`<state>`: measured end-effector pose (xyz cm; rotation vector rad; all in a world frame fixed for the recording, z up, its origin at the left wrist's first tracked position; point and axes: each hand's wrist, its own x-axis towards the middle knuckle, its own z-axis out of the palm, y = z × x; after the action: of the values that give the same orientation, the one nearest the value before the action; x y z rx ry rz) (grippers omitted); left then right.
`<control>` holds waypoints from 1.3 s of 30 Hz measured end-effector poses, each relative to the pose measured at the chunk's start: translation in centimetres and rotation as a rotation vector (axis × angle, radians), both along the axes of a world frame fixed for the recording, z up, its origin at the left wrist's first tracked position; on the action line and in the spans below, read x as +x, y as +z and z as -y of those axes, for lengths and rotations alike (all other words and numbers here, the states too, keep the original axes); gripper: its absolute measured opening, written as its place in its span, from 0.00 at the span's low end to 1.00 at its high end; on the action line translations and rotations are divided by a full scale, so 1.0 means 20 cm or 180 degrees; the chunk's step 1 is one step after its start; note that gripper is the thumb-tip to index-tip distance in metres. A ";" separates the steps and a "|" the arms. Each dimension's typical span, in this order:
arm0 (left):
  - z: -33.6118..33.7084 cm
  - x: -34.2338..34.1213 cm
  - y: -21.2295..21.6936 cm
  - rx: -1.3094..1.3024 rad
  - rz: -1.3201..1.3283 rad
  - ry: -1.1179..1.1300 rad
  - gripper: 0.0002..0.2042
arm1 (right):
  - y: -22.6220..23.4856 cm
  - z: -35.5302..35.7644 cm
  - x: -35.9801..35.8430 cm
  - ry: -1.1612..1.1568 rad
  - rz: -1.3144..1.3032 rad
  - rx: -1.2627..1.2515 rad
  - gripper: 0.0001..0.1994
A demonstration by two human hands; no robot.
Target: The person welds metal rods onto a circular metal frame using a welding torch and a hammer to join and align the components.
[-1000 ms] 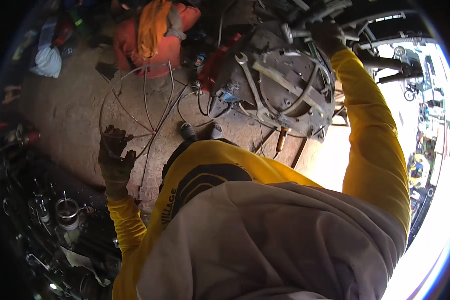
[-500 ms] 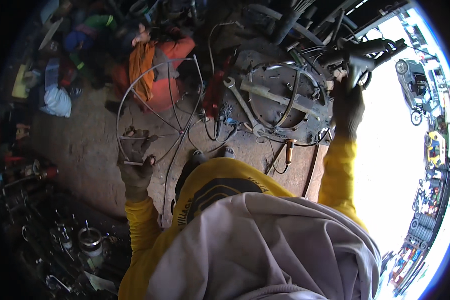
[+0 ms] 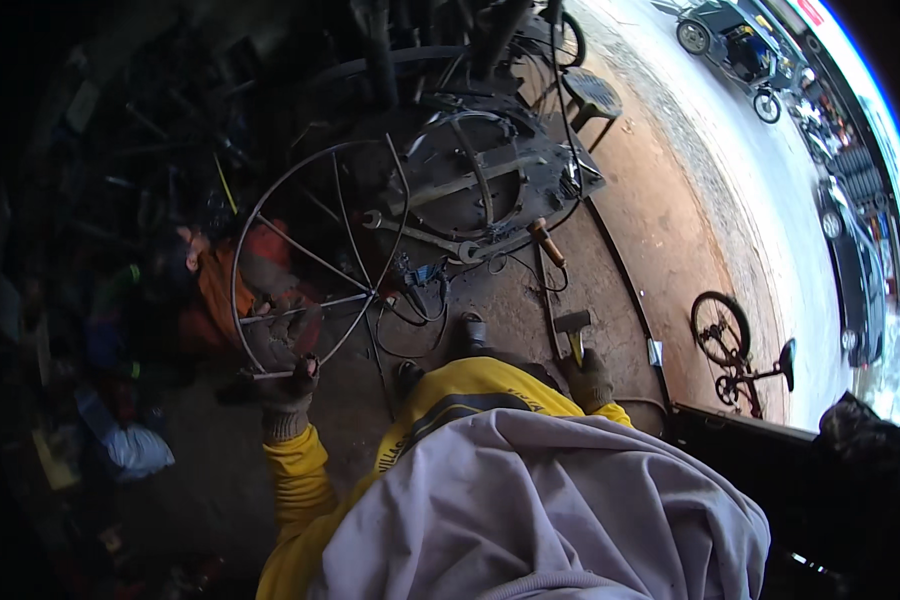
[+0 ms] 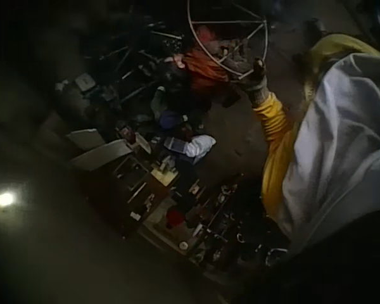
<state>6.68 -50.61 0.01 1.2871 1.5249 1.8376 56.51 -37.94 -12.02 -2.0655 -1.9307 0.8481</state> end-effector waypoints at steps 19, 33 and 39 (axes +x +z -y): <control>-1.20 1.79 -0.22 0.0098 0.1843 -0.2347 0.40 | -0.59 0.41 1.76 -0.1294 0.0188 -0.2057 0.22; -2.22 2.77 -0.32 0.0090 0.1660 -0.2282 0.34 | -1.06 -0.66 2.72 -0.0365 0.0573 -0.1757 0.25; -2.93 2.78 -0.26 0.0360 0.1582 -0.1683 0.37 | -0.81 -1.41 2.81 -0.1091 0.0251 -0.1913 0.24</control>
<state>62.36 7.94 -5.15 1.0394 0.7437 1.7237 112.75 -9.74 -28.31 -2.6846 -1.3855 1.3965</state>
